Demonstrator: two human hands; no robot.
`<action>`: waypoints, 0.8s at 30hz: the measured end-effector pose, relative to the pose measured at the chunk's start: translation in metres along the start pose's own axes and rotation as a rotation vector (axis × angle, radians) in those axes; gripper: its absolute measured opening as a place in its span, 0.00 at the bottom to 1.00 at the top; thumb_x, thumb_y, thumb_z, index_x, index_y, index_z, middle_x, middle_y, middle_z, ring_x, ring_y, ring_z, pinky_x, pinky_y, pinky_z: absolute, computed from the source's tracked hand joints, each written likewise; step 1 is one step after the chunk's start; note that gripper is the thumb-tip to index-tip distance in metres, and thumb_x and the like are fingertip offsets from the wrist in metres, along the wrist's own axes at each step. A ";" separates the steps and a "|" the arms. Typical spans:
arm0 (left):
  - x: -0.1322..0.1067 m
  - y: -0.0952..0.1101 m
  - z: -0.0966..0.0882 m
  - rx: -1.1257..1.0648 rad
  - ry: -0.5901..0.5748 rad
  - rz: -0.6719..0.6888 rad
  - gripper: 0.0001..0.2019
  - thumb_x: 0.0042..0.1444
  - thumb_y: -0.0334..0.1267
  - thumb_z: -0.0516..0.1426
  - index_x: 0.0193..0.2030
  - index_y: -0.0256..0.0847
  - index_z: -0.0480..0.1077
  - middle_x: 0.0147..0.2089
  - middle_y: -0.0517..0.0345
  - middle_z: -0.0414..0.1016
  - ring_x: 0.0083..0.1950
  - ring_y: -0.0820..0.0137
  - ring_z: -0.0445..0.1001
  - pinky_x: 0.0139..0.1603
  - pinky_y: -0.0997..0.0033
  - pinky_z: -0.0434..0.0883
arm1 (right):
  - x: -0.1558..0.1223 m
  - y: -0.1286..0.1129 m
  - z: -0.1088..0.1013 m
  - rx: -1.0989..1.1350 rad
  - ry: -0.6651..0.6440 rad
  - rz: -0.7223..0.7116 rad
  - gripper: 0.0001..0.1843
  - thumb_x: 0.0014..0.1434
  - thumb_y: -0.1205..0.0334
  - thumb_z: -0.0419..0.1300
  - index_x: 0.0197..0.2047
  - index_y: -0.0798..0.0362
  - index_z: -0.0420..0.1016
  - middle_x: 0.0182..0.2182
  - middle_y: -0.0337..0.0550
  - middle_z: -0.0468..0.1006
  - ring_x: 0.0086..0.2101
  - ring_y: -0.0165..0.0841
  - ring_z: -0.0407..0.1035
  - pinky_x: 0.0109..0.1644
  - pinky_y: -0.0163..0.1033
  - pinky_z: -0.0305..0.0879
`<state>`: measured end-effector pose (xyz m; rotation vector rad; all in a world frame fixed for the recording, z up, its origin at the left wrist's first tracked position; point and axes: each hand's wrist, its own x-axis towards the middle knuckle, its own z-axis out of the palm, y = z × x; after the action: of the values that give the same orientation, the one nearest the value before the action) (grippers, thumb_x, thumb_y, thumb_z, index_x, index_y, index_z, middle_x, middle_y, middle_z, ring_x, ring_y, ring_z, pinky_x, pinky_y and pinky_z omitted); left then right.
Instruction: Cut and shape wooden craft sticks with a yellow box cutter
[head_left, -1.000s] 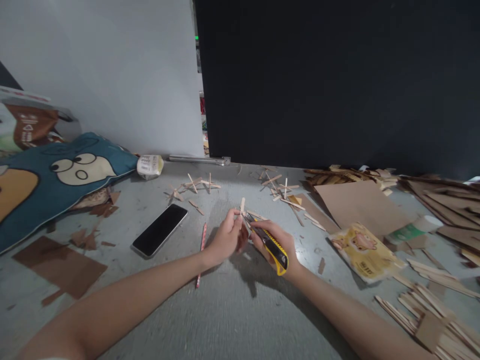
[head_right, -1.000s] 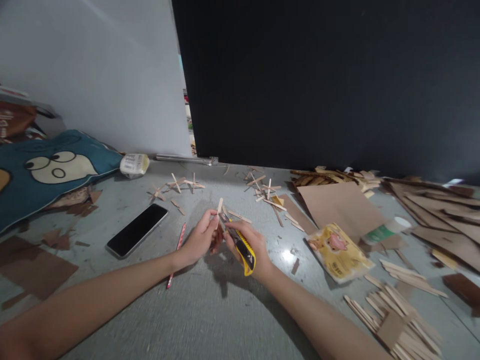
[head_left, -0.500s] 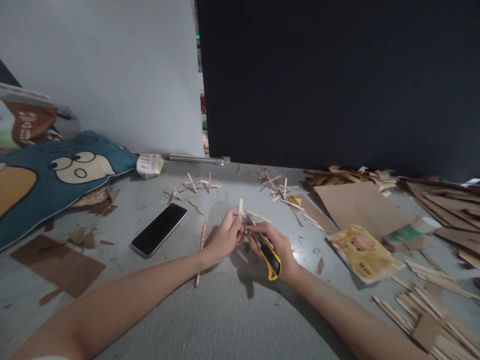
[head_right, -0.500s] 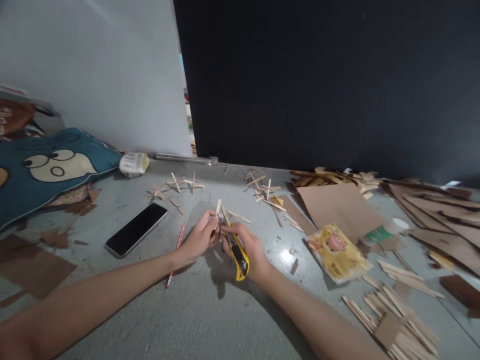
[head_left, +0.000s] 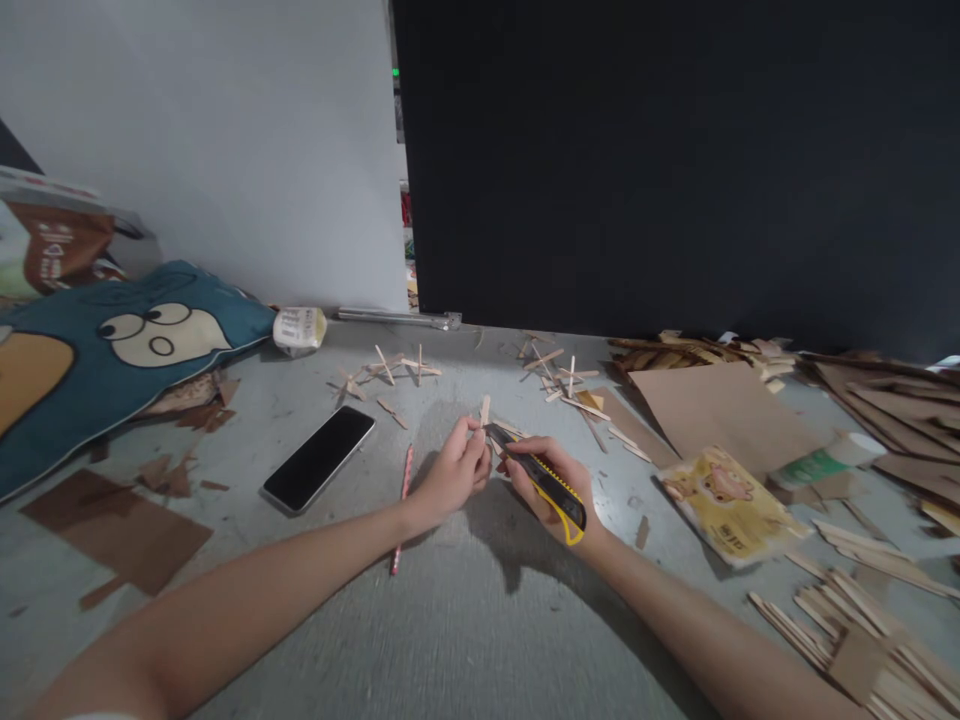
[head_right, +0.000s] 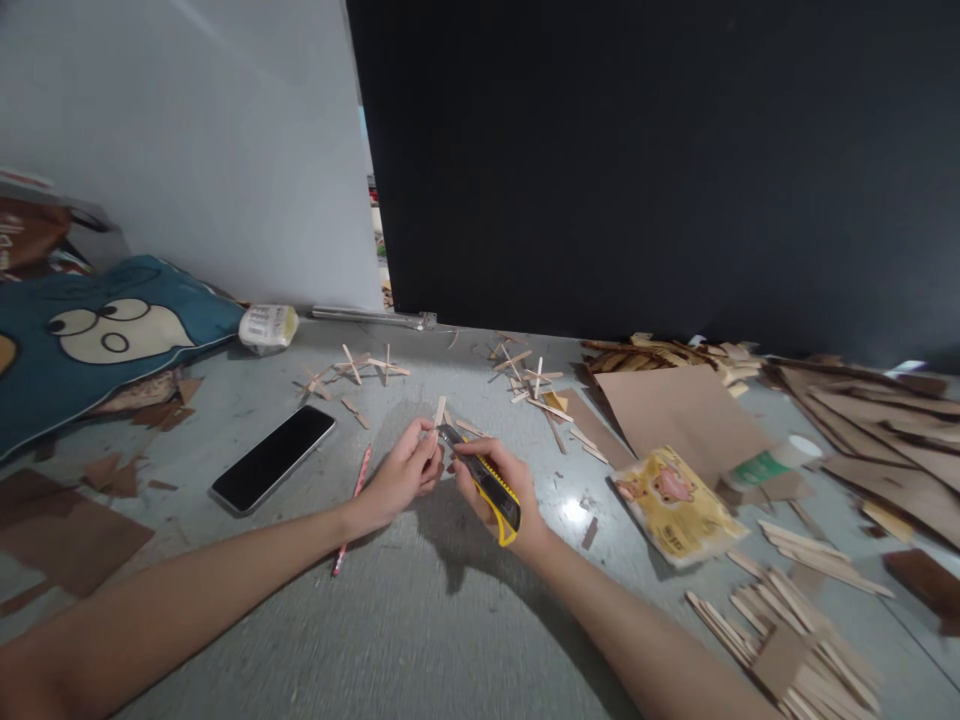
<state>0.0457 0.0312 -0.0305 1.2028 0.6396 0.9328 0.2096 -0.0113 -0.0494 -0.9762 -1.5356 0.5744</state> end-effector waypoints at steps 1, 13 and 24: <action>0.000 -0.001 0.000 0.008 0.004 0.003 0.25 0.61 0.64 0.58 0.42 0.46 0.55 0.20 0.77 0.55 0.18 0.79 0.48 0.20 0.80 0.49 | 0.001 -0.001 -0.001 0.015 -0.009 0.006 0.07 0.67 0.55 0.64 0.46 0.47 0.76 0.37 0.47 0.83 0.33 0.38 0.79 0.36 0.43 0.74; 0.002 -0.008 -0.004 0.218 0.055 0.007 0.19 0.69 0.59 0.50 0.48 0.44 0.60 0.24 0.73 0.55 0.21 0.75 0.52 0.22 0.76 0.53 | 0.009 -0.005 -0.017 -0.385 0.199 -0.374 0.07 0.69 0.60 0.58 0.45 0.47 0.78 0.50 0.52 0.75 0.50 0.45 0.73 0.52 0.54 0.71; -0.007 -0.010 -0.005 0.583 -0.131 0.094 0.11 0.74 0.44 0.46 0.54 0.43 0.62 0.27 0.68 0.62 0.28 0.72 0.63 0.31 0.72 0.60 | 0.009 0.002 -0.013 -0.657 -0.002 -0.335 0.12 0.69 0.70 0.57 0.53 0.48 0.73 0.29 0.34 0.75 0.31 0.34 0.73 0.48 0.45 0.52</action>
<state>0.0404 0.0271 -0.0416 1.8093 0.7826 0.7549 0.2228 -0.0047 -0.0426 -1.1578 -1.8837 -0.1890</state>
